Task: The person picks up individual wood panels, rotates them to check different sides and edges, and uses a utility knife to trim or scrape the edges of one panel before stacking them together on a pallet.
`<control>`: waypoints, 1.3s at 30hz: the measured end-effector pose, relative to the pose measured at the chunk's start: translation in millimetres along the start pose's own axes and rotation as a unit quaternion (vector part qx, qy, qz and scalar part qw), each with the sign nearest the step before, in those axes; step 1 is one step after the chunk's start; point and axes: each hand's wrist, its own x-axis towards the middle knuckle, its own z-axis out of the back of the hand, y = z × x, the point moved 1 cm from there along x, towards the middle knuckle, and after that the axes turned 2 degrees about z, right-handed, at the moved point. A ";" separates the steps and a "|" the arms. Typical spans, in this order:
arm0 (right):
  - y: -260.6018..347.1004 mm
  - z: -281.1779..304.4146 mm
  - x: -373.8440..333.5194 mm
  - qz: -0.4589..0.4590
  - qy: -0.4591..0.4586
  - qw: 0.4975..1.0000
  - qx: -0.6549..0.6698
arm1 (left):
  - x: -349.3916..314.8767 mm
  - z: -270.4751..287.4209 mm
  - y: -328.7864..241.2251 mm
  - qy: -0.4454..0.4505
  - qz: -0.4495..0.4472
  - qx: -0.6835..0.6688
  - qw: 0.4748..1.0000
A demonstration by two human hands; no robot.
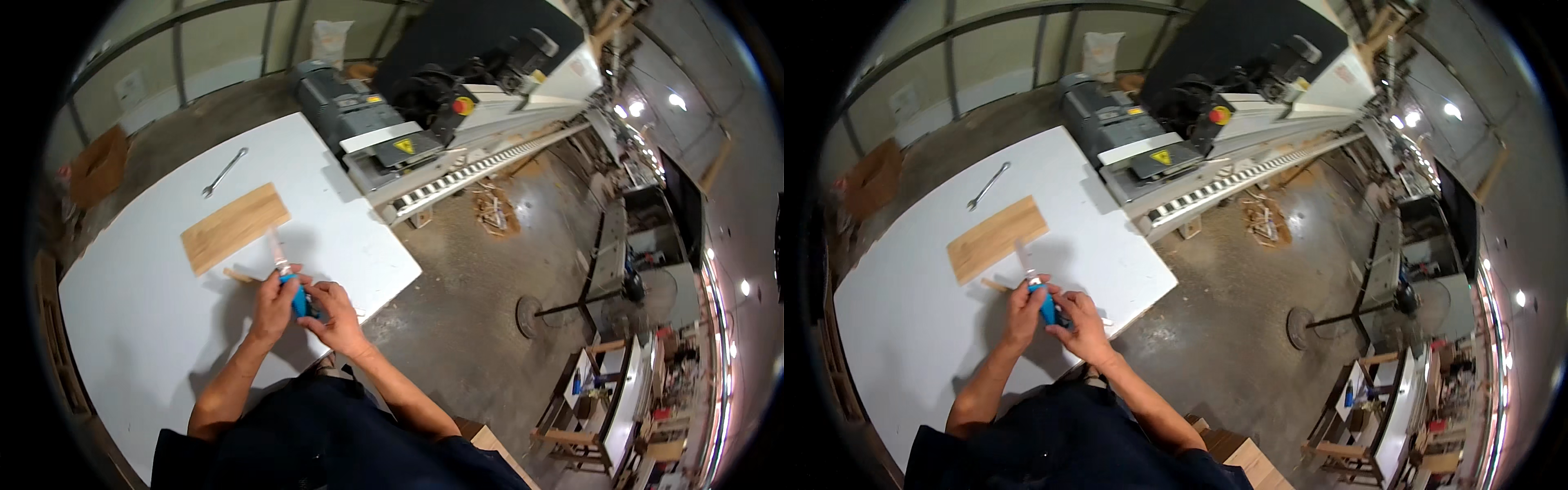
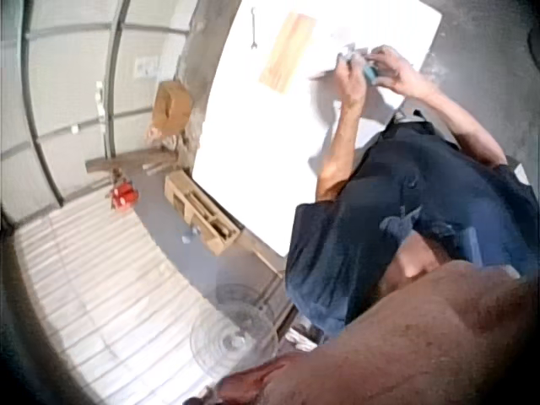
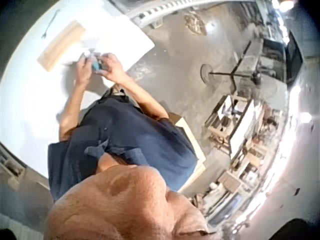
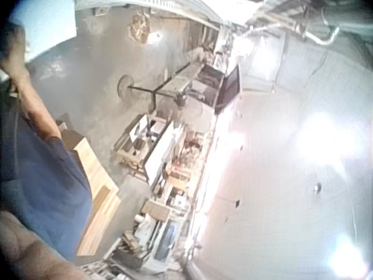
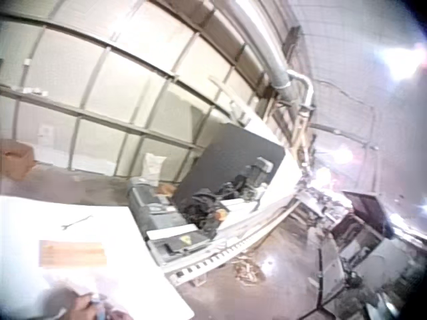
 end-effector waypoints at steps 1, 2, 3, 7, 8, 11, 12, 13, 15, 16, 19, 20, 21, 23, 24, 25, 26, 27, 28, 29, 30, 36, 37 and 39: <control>-0.6 3.0 -2.2 0.000 -0.012 1.000 -0.008 | 0.2 -0.3 -2.6 0.014 -0.004 0.000 1.000; -1.2 6.9 -3.9 0.011 -0.008 0.997 -0.076 | -0.4 0.4 -8.7 0.004 0.013 -0.031 0.999; -1.5 8.4 -4.3 0.022 -0.001 0.990 -0.141 | -1.5 3.2 -15.9 -0.010 0.031 -0.061 0.998; -27.5 8.4 -17.3 -0.087 0.185 0.922 -0.328 | -9.2 15.6 -32.4 -0.011 0.065 -0.026 0.997; -33.8 12.0 -20.0 -0.091 0.180 0.921 -0.333 | -11.2 16.7 -37.2 -0.004 0.064 -0.028 0.998; -38.6 15.5 -23.5 -0.096 0.230 0.916 -0.314 | -16.6 30.2 -47.7 -0.015 0.073 0.013 0.997; -37.1 14.8 -25.4 -0.123 0.197 0.925 -0.299 | -17.5 37.6 -46.7 -0.021 0.074 0.016 0.997; -36.4 15.4 -25.6 -0.149 0.166 0.933 -0.284 | -18.6 44.3 -45.4 -0.007 0.075 0.037 0.996; -30.0 10.6 -19.7 -0.161 0.137 0.930 -0.302 | -22.6 60.7 -35.9 0.013 0.092 0.094 0.991; -19.8 2.7 -21.6 -0.180 0.105 0.924 -0.322 | -25.3 59.3 -33.0 0.021 0.046 0.109 0.993; -15.6 1.0 -19.9 -0.235 0.170 0.915 -0.279 | -21.5 30.6 -36.8 0.105 -0.041 0.329 0.938; -10.5 -1.9 -20.9 -0.245 0.191 0.918 -0.248 | -24.1 25.8 -28.1 0.080 -0.146 0.372 0.913; -15.5 -7.9 -33.0 -0.264 0.154 0.926 -0.223 | -29.9 17.9 -30.7 0.097 -0.095 0.396 0.908; -19.7 -22.5 -40.9 -0.266 0.106 0.942 -0.174 | -40.5 18.6 -30.2 0.104 -0.064 0.430 0.895; -19.7 -29.0 -41.3 -0.255 0.096 0.951 -0.148 | -46.0 23.1 -23.9 0.101 -0.081 0.442 0.888; -19.0 -31.3 -40.9 -0.261 0.094 0.950 -0.141 | -50.9 22.9 -20.2 0.098 -0.080 0.456 0.881; -17.4 -32.6 -40.2 -0.251 0.102 0.952 -0.141 | -56.4 23.7 -17.0 0.091 -0.068 0.460 0.881; -16.4 -31.3 -39.2 -0.247 0.100 0.953 -0.145 | -59.1 21.4 -13.9 0.092 -0.076 0.468 0.876; -15.3 -31.2 -38.8 -0.245 0.096 0.953 -0.148 | -61.8 19.8 -11.3 0.095 -0.084 0.476 0.870; -14.5 -32.8 -38.9 -0.245 0.102 0.953 -0.144 | -64.5 19.6 -9.3 0.092 -0.083 0.494 0.861; -14.6 -30.2 -38.5 -0.241 0.088 0.958 -0.127 | -65.8 18.1 -8.8 0.089 -0.080 0.493 0.862; -16.3 -29.0 -38.2 -0.240 0.107 0.955 -0.137 | -67.5 11.5 -10.6 0.069 -0.074 0.554 0.826; -16.8 -30.0 -38.5 -0.237 0.102 0.957 -0.134 | -67.0 11.2 -11.8 0.068 -0.071 0.559 0.823; -15.8 -30.9 -37.9 -0.242 0.110 0.955 -0.134 | -66.5 11.0 -15.2 0.067 -0.065 0.564 0.820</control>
